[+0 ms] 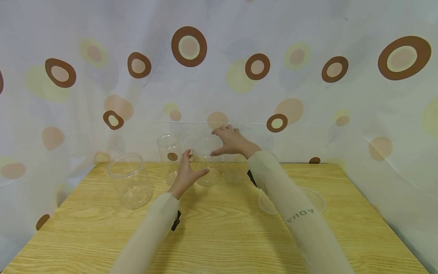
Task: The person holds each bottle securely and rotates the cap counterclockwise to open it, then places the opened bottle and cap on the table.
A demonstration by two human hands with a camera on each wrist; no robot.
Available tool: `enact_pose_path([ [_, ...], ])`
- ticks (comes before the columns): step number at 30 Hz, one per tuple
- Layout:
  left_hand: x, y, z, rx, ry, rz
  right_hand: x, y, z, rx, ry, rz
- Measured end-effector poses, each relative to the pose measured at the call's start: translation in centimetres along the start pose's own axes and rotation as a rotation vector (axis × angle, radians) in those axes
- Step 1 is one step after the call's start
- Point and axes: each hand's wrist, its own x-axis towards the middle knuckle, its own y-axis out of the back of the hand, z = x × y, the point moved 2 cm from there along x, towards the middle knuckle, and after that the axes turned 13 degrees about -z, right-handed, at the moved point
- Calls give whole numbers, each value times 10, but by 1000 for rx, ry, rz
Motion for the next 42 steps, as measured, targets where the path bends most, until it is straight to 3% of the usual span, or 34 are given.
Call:
enact_pose_path([
  [8,2,-1,-3,-22,56,-44,5,-2,0,-58,-48,-30],
  [18,6,-4,-9,-36,80,-90,6,-5,0,-111,-95,-54],
  [42,4,-6,-11,-32,43,-101,4,-5,-1,-86,-64,-38],
])
